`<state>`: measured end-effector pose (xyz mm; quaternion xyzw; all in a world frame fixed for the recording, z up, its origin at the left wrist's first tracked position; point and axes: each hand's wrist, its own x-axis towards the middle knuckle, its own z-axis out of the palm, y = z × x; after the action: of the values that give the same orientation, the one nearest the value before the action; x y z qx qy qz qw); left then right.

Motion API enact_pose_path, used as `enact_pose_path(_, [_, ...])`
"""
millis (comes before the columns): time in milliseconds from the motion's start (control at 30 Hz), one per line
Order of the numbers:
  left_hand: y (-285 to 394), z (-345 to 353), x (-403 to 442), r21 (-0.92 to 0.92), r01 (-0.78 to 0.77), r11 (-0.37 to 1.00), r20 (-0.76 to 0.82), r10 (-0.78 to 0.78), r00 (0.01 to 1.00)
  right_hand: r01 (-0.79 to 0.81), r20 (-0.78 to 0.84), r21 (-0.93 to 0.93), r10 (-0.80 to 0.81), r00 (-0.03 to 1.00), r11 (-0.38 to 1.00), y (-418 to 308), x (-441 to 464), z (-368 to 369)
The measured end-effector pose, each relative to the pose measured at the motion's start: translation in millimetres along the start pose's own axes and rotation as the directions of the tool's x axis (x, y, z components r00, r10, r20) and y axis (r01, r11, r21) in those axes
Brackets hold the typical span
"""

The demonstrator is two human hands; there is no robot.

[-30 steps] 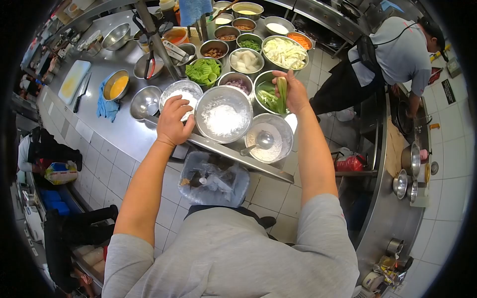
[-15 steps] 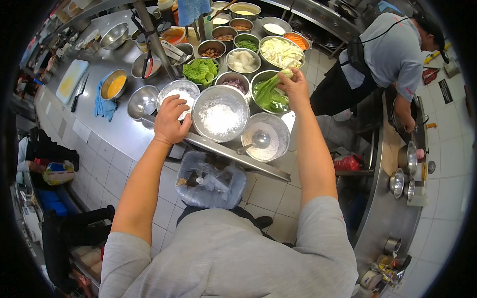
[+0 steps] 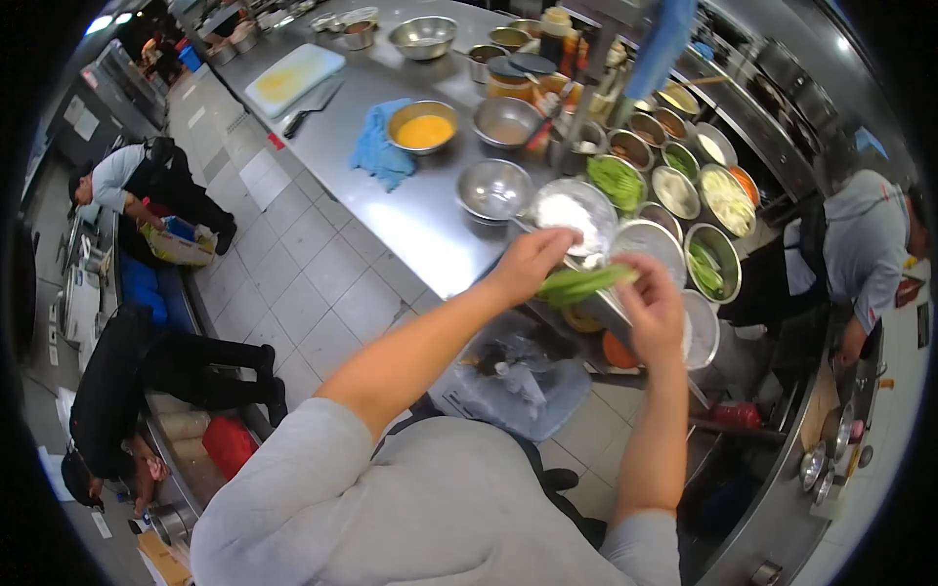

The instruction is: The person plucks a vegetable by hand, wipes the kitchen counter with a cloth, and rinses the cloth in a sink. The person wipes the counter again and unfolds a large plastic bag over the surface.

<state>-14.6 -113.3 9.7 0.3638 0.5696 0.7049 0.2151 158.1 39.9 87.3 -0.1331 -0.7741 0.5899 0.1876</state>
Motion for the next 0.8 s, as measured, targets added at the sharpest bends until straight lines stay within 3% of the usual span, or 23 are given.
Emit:
enact_pose_path(33, [-13, -27, -25, -0.131, 0.174, 0.976, 0.153, -0.153, 0.976, -0.060, 0.096, 0.135, 0.047, 0.994, 0.989, 4, -9, 40])
enact_pose_path(67, [-16, -57, -53, -0.123, 0.239, 0.963, 0.259, -0.201, 0.945, -0.098, 0.193, 0.249, 0.050, 0.980, 0.963, 6, -12, 83])
enact_pose_path(100, [2, -87, -84, -0.130, 0.290, 0.948, 0.299, -0.242, 0.923, -0.073, 0.217, 0.218, 0.024, 0.976, 0.973, 11, -14, 127])
enact_pose_path(133, [10, -121, -116, -0.163, 0.495, 0.853, 0.374, -0.411, 0.831, -0.158, 0.314, 0.249, 0.075, 0.947, 0.955, 20, -13, 168])
enact_pose_path(167, [22, -153, -146, -0.205, 0.637, 0.743, 0.377, -0.540, 0.752, -0.153, 0.347, 0.199, 0.077, 0.935, 0.968, 36, -14, 211])
enact_pose_path(233, [12, -213, -200, -0.198, 0.675, 0.710, 0.231, -0.636, 0.736, -0.151, 0.396, 0.148, 0.081, 0.915, 0.977, 55, -16, 290])
enact_pose_path(300, [21, -272, -243, -0.208, 0.669, 0.713, -0.084, -0.695, 0.714, 0.218, 0.383, -0.219, -0.122, 0.916, 0.951, 46, -15, 354])
enact_pose_path(333, [26, -305, -258, -0.229, 0.673, 0.704, -0.263, -0.710, 0.653, 0.402, 0.408, -0.396, -0.233, 0.882, 0.826, 42, -15, 381])
enact_pose_path(367, [30, -336, -274, -0.257, 0.674, 0.693, -0.431, -0.706, 0.562, 0.281, 0.497, -0.349, -0.078, 0.864, 0.894, 40, -14, 402])
enact_pose_path(400, [22, -368, -292, -0.284, 0.620, 0.731, -0.552, -0.654, 0.518, 0.290, 0.522, -0.337, -0.079, 0.849, 0.896, 42, -11, 419])
enact_pose_path(433, [16, -397, -304, -0.300, 0.565, 0.768, -0.663, -0.594, 0.455, 0.370, 0.638, -0.390, -0.043, 0.769, 0.843, 47, -6, 431])
enact_pose_path(467, [21, -417, -310, -0.318, 0.559, 0.766, -0.679, -0.595, 0.430, 0.457, 0.739, -0.425, 0.008, 0.674, 0.781, 53, 0, 441])
enact_pose_path(533, [36, -453, -316, -0.284, 0.340, 0.896, -0.800, -0.417, 0.431, 0.448, 0.781, -0.435, 0.079, 0.620, 0.781, 67, 13, 458])
enact_pose_path(567, [49, -464, -312, -0.295, 0.339, 0.893, -0.814, -0.421, 0.400, 0.411, 0.756, -0.463, 0.107, 0.646, 0.785, 72, 22, 465])
enact_pose_path(633, [76, -484, -292, -0.198, 0.305, 0.931, -0.837, -0.323, 0.442, 0.378, 0.724, -0.479, 0.113, 0.681, 0.793, 87, 43, 479])
enact_pose_path(800, [62, -566, -249, -0.164, 0.282, 0.945, -0.832, -0.286, 0.475, 0.316, 0.689, -0.418, 0.071, 0.721, 0.852, 110, 104, 519])
